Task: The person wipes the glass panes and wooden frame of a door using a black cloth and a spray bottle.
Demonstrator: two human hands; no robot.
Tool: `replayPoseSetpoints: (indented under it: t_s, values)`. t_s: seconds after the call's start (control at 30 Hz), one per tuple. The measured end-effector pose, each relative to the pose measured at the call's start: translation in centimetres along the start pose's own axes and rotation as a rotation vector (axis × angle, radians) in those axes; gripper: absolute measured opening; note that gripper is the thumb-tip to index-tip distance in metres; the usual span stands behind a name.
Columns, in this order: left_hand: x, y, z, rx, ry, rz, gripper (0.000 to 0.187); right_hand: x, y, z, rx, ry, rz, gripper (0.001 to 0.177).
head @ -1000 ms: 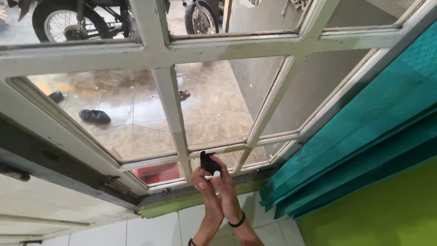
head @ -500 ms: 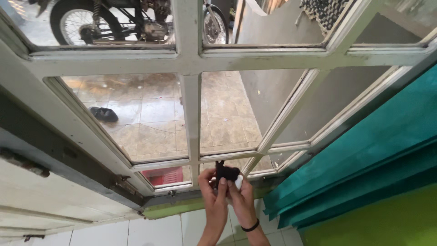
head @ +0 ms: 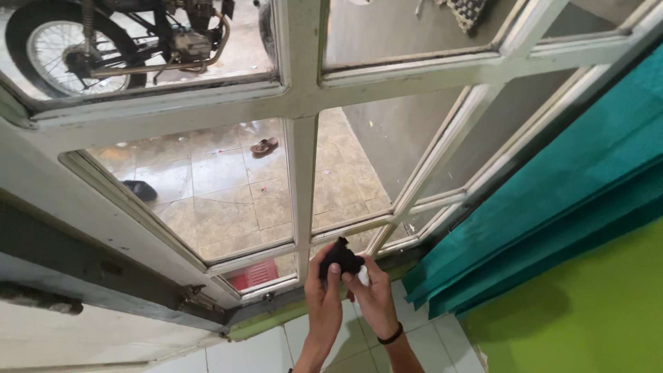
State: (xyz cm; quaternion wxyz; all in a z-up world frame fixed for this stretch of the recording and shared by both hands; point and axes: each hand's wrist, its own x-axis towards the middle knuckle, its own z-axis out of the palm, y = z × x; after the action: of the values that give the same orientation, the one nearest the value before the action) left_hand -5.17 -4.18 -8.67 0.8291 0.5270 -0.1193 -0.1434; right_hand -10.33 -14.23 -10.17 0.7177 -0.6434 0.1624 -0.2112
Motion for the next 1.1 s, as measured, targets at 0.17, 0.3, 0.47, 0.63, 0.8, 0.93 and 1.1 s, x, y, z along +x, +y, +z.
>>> replayPoseSetpoints:
  t_s: [0.17, 0.3, 0.47, 0.63, 0.8, 0.93, 1.1]
  values:
    - [-0.1, 0.0, -0.7, 0.077, 0.042, 0.155, 0.035, -1.8, -0.4, 0.7, 0.061, -0.023, -0.003, 0.032]
    - [-0.1, 1.3, -0.4, 0.123, 0.109, 0.302, 0.039, -2.5, 0.1, -0.9, 0.150, 0.111, 0.008, 0.044]
    - [3.0, 4.1, 0.2, 0.647, 0.215, 1.020, 0.041, -3.9, 2.0, -6.5, 0.187, 0.125, -0.002, 0.041]
    - [6.8, 3.8, 3.3, 0.891, 0.320, 1.223, 0.038, -3.7, 3.1, -11.0, 0.192, 0.055, 0.051, 0.039]
    - [6.9, -0.8, 5.6, 1.130, 0.370, 1.182, 0.032, -4.0, 3.2, -15.4, 0.177, -0.008, 0.195, 0.036]
    - [7.8, -3.9, 6.4, 1.168, 0.298, 1.124, 0.034, -3.2, 3.1, -18.6, 0.178, -0.032, 0.258, 0.034]
    - [8.1, -2.6, 7.4, 1.300, 0.373, 1.148, 0.041, -1.1, 3.2, -20.5, 0.146, -0.057, 0.247, 0.034]
